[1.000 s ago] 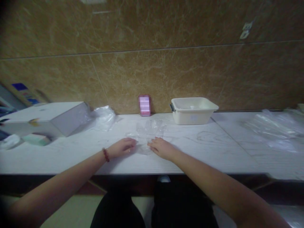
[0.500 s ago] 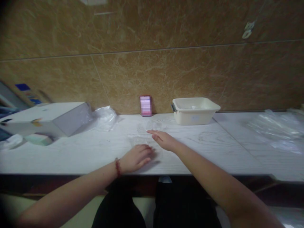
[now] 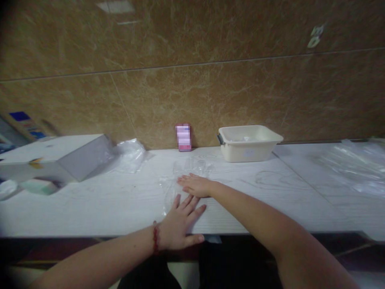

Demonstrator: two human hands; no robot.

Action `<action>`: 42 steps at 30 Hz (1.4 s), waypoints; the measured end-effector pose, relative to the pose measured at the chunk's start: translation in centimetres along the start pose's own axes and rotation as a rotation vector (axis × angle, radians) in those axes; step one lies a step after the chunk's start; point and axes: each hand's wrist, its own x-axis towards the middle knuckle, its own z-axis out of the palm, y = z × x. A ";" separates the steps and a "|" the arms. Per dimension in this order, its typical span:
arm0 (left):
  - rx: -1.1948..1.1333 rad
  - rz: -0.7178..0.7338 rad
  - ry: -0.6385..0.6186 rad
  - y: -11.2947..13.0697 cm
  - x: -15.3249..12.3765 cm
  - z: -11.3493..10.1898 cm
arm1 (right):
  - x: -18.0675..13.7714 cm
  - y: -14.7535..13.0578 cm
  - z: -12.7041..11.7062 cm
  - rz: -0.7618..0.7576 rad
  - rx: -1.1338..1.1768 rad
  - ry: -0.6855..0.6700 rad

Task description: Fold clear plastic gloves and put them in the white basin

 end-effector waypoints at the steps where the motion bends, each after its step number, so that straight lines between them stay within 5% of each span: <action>1: -0.007 0.004 -0.003 0.0 0.0 0.0 | 0.1 0.7 -0.1 0.008 -0.027 0.005; 27: -0.060 0.005 -0.062 -0.1 -0.1 -0.7 | 3.4 11.1 -2.1 0.170 -0.202 0.020; 30: -0.074 0.000 -0.068 0.0 -0.1 -0.9 | 3.5 11.6 -2.0 0.243 -0.187 0.132; 37: -0.320 -0.058 0.002 -0.7 -0.5 -0.7 | 2.4 9.9 -3.2 0.471 -0.139 0.652; 42: -0.796 -0.325 0.296 -2.7 -0.4 -0.5 | 1.4 4.2 -3.0 0.578 -0.109 0.684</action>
